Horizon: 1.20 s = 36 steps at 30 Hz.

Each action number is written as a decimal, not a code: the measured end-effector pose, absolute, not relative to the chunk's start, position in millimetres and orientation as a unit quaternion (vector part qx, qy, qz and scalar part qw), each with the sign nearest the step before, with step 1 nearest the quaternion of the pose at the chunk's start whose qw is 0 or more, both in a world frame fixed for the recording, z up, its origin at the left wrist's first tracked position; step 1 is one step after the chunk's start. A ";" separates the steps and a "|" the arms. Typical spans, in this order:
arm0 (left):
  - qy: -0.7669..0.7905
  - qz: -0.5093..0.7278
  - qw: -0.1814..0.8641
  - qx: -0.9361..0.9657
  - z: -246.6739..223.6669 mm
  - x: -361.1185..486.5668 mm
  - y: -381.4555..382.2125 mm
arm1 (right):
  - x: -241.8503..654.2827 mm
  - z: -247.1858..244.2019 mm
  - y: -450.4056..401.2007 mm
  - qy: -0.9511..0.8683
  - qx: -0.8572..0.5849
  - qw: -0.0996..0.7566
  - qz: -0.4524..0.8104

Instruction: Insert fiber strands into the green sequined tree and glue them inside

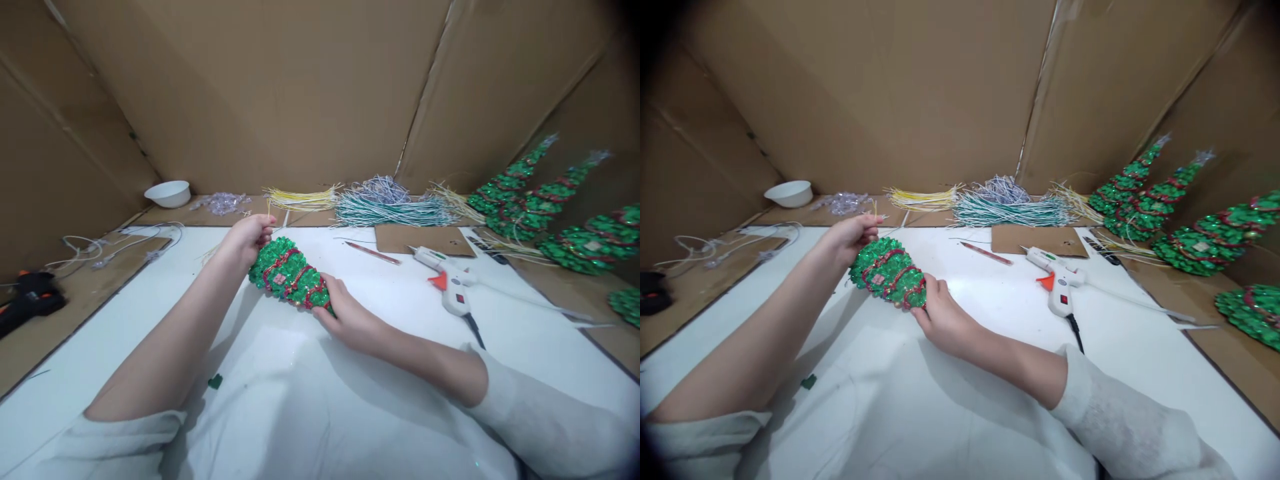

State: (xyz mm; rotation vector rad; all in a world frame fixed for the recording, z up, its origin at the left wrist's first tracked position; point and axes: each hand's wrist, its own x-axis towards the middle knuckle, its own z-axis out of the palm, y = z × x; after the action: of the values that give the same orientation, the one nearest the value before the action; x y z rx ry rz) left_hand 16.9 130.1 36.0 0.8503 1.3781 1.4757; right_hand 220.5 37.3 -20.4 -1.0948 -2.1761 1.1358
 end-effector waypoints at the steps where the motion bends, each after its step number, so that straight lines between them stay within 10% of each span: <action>1: 0.573 0.596 0.445 0.344 34.7 18.3 129.4 | 220.4 -19.7 37.0 -0.789 -0.384 0.230 0.422; 36: 0.718 0.427 0.132 0.534 33.4 28.1 114.0 | 216.7 -29.6 33.8 -0.815 -0.387 0.270 0.337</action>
State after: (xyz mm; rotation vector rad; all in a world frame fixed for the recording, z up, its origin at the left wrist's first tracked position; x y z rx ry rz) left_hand 28.1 114.0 33.4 1.5484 2.0833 1.2397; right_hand 216.7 33.8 -29.6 -1.0422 -2.1951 0.9083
